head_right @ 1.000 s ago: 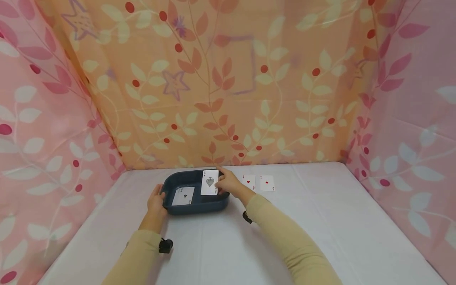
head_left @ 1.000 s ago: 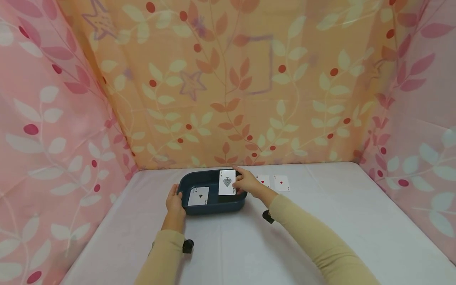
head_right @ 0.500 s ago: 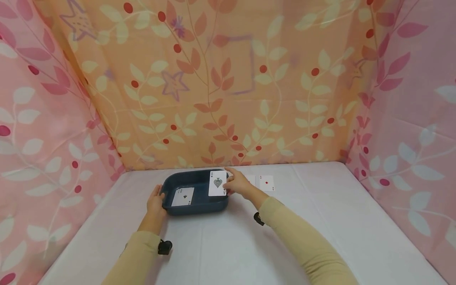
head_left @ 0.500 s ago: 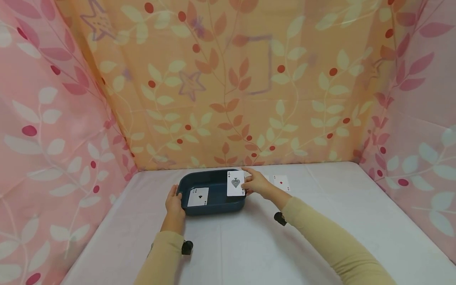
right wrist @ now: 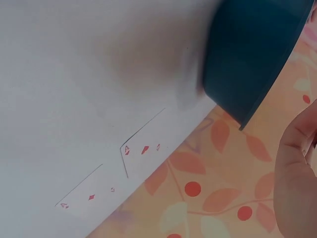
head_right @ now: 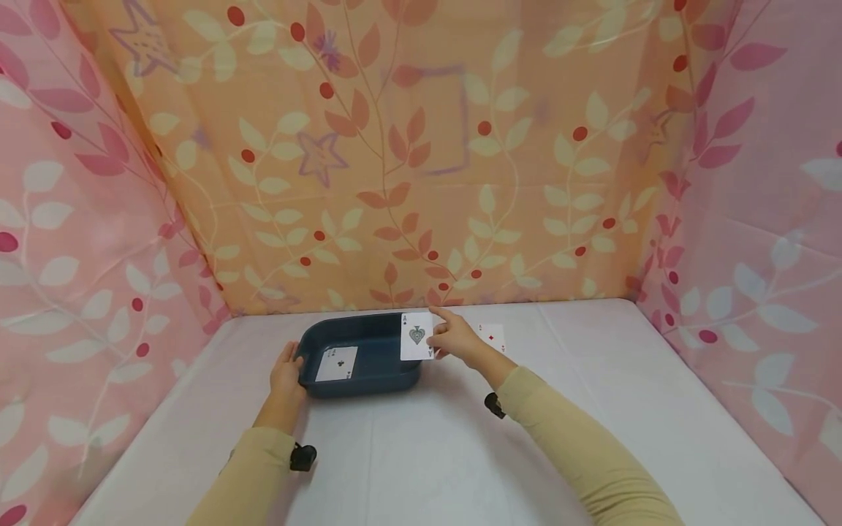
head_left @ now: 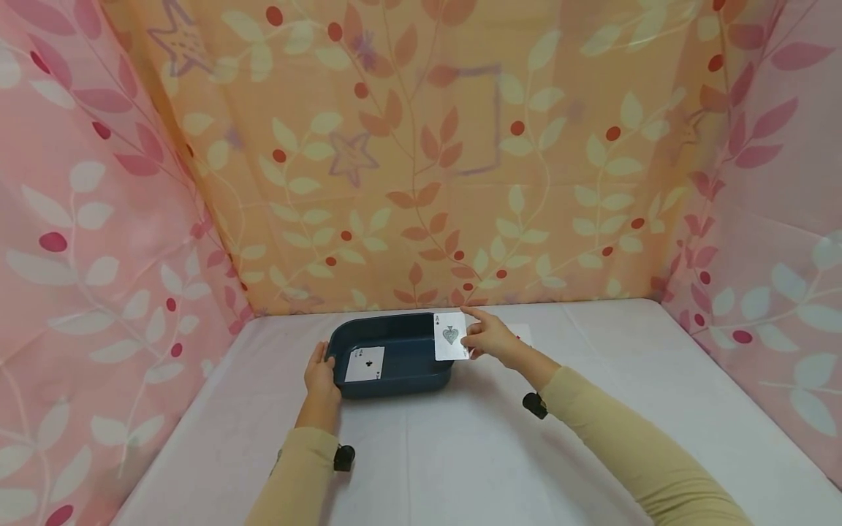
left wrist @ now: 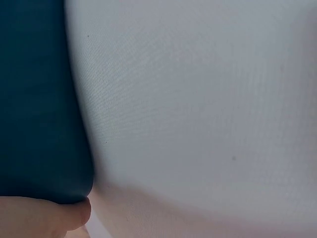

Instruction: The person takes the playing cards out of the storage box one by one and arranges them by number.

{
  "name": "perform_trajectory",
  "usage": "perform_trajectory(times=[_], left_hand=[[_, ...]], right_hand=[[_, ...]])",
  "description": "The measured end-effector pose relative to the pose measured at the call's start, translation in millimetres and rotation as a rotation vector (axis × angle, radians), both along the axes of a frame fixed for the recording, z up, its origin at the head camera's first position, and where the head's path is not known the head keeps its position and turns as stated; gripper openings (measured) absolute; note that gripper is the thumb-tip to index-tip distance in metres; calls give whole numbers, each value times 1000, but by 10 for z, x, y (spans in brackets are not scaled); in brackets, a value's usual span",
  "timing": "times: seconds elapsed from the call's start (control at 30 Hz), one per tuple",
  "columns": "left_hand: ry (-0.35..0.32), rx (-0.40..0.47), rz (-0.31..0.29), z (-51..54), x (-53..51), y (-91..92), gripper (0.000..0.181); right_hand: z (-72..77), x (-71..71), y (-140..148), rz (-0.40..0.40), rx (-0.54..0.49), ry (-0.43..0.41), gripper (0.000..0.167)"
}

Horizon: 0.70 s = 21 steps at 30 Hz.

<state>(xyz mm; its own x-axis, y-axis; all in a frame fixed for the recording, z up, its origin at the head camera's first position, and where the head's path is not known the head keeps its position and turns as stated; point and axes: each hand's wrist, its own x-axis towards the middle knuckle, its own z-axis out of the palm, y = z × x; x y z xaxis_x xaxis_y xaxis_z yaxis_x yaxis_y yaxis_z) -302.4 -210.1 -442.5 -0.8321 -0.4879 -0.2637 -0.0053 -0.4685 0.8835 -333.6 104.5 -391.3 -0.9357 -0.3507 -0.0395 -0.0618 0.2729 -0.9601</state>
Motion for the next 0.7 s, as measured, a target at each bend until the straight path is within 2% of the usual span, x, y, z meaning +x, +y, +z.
perform_trajectory(times=[0.37,0.7], left_hand=[[16,13,-7,-22,-9,-18,52],[26,12,-4,-35,-13,-11,53]], right_hand=[[5,17,120,-40,-1,-13,72],[-21,39,267,-47,-20,24,70]])
